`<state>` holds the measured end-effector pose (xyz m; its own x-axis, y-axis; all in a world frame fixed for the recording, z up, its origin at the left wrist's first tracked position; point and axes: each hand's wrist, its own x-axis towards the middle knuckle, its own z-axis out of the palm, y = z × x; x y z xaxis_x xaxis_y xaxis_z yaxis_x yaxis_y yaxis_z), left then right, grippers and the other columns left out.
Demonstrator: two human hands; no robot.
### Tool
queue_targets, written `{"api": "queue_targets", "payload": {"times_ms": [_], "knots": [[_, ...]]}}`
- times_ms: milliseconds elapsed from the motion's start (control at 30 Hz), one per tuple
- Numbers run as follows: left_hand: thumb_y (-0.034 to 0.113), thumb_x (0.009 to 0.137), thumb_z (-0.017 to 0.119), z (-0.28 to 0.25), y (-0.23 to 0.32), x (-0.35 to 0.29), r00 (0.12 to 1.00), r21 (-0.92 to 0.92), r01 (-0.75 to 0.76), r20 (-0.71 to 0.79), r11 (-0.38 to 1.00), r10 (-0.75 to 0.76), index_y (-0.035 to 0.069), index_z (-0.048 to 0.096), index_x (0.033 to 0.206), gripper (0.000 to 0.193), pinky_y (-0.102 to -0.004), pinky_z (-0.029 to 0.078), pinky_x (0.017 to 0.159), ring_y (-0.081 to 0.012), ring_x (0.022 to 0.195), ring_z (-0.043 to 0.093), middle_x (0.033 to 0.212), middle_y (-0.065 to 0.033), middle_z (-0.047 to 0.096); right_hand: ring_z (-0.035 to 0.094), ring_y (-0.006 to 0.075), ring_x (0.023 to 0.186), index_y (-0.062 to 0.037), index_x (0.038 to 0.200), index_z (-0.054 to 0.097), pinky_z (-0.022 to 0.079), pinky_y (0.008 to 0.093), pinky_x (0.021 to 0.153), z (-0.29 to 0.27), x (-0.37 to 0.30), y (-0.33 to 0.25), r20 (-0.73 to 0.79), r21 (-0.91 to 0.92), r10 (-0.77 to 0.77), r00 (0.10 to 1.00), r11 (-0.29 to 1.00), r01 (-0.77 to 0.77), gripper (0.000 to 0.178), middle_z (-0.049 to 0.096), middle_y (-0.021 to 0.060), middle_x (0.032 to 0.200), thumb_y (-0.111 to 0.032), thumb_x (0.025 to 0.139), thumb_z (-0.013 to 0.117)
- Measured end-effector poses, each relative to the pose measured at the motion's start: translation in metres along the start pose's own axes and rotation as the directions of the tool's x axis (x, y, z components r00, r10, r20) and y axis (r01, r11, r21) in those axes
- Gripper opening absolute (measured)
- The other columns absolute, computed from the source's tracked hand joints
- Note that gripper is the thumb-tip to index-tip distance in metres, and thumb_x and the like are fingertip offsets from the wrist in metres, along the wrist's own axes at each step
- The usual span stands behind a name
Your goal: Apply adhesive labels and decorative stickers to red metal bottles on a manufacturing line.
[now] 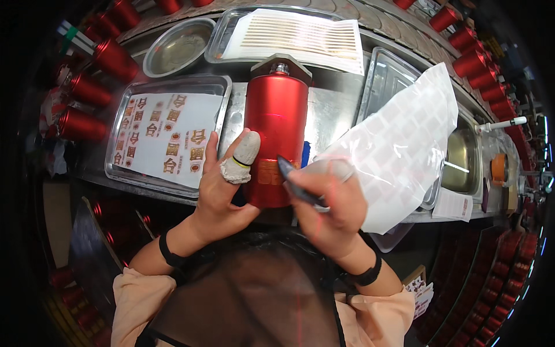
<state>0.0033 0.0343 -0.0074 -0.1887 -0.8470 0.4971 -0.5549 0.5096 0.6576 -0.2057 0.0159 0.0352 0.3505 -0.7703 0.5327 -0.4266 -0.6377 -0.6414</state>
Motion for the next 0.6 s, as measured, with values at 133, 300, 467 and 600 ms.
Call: {"api": "queue_targets", "payload": {"times_ms": [133,300,467,600], "knots": [[0.003,0.064,0.068,-0.0037,0.0025,0.0064,0.996,0.025,-0.044,0.078,0.999,0.042,0.001,0.058,0.137,0.074,-0.0609,0.019,0.119,-0.0313,0.139,0.048,0.144,-0.0210,0.054,0.066,0.0249,0.077,-0.0040,0.100,0.071,0.051,0.0340,0.068,-0.0015,-0.0028,-0.0019,0.115,0.151,-0.025,0.993,0.989,0.007,0.032,0.070,0.0092,0.088,0.008,0.071,0.076],[0.003,0.065,0.068,0.0053,0.0032,0.0105,0.991,0.019,-0.094,0.100,0.995,0.091,0.001,0.055,0.138,0.074,-0.0613,0.019,0.118,-0.0317,0.142,0.044,0.149,-0.0212,0.049,0.066,0.0233,0.076,-0.0033,0.099,0.071,0.049,0.0311,0.067,0.0017,-0.0033,-0.0046,0.025,-0.057,-0.005,1.000,0.998,0.007,0.032,0.071,0.0103,0.087,0.009,0.071,0.077],[0.009,0.068,0.076,0.0010,-0.0024,0.0033,0.998,-0.003,0.010,0.065,1.000,-0.009,0.002,0.039,0.150,0.090,-0.0652,0.014,0.117,-0.0408,0.146,0.034,0.153,-0.0236,0.041,0.064,0.0224,0.067,-0.0065,0.096,0.071,0.049,0.0316,0.064,0.0033,0.0017,-0.0017,-0.142,0.053,0.132,0.981,0.991,-0.126,0.026,0.072,0.0070,0.081,0.004,0.074,0.080],[0.010,0.070,0.078,0.0054,-0.0048,0.0020,1.000,-0.034,-0.015,0.016,0.999,0.015,0.001,0.039,0.150,0.090,-0.0644,0.014,0.117,-0.0420,0.144,0.038,0.150,-0.0242,0.046,0.066,0.0277,0.084,-0.0036,0.100,0.071,0.051,0.0378,0.074,-0.0010,0.0046,0.0036,0.130,0.061,-0.125,0.984,0.991,0.118,0.034,0.071,0.0108,0.094,0.007,0.069,0.075]]}}
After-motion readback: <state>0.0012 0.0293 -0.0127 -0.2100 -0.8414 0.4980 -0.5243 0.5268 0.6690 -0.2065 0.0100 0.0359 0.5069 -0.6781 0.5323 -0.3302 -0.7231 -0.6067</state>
